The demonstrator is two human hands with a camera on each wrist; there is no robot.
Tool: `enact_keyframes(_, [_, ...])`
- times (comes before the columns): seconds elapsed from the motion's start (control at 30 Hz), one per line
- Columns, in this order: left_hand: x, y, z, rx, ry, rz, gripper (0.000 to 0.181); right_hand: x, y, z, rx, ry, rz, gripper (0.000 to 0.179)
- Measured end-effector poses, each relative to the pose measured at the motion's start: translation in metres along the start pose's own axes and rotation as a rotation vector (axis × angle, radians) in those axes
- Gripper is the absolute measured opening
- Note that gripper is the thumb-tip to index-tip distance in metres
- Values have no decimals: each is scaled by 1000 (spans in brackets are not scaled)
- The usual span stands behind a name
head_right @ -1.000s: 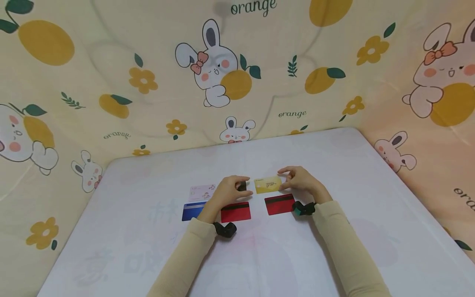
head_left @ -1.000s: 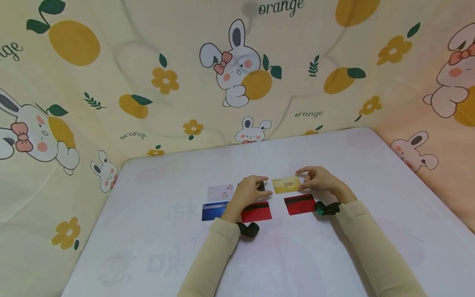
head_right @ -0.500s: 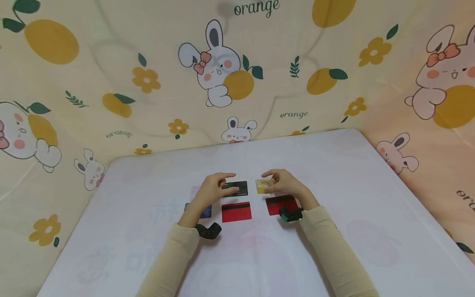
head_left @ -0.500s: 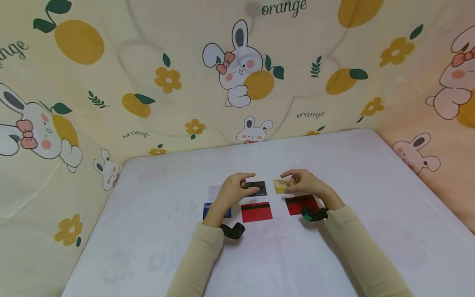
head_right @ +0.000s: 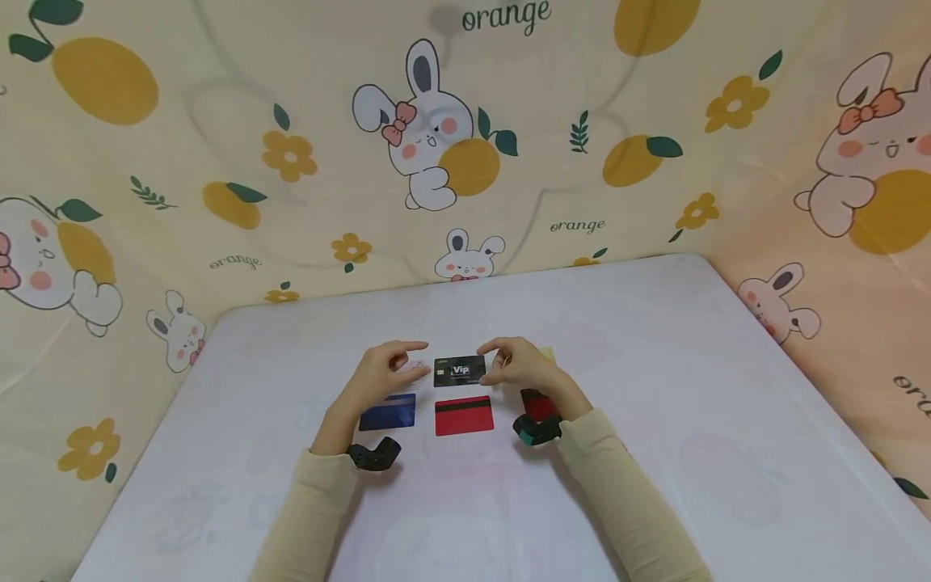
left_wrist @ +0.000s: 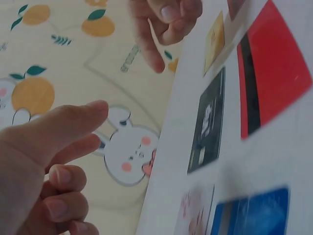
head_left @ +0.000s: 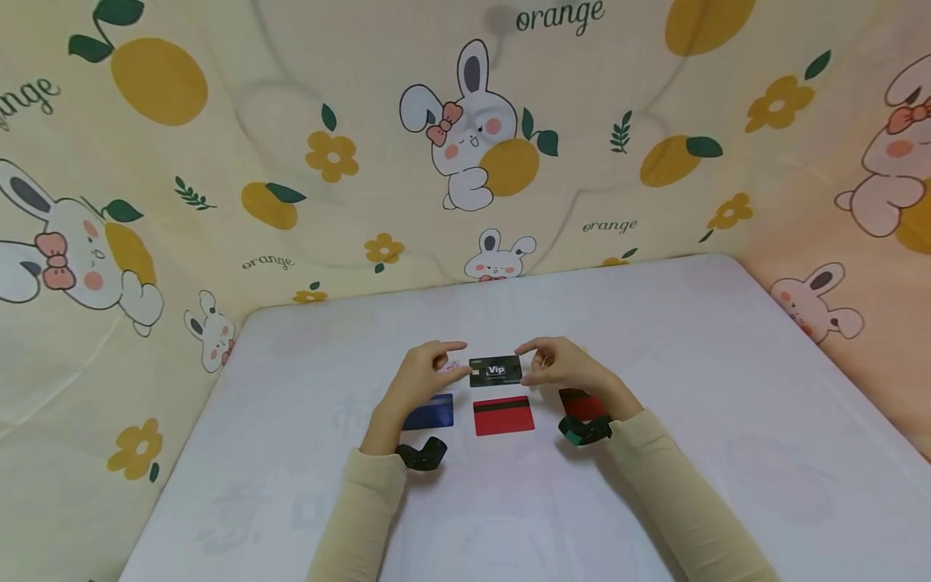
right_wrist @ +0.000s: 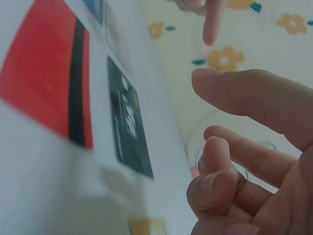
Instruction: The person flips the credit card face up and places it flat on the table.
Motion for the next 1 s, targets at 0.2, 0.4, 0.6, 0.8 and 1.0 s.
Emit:
enact_keyframes(0.2, [14, 5, 9, -4, -11, 30, 41, 9, -6, -19, 45, -12, 33, 50])
enact_keyframes(0.4, [23, 10, 13, 10, -16, 46, 41, 14, -12, -36, 63, -33, 33, 47])
enact_keyframes(0.6, [34, 16, 15, 23, -6, 36, 40, 21, -19, -56, 93, -59, 27, 45])
enact_keyframes(0.8, [47, 24, 19, 46, 16, 69, 41, 25, -24, -71, 110, -26, 86, 44])
enact_keyframes(1.0, [57, 28, 25, 67, 48, 85, 41, 29, -28, -81, 91, 13, 117, 40])
Point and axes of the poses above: each hand's wrist, its own y-axis away from the middle knuckle, its own z-axis out of the back of the hand, x = y × z, the point moved 1 cm from there along -y, towards the middle knuckle, and after that the axes turned 1 degree about -z, right-handed, at the moved point
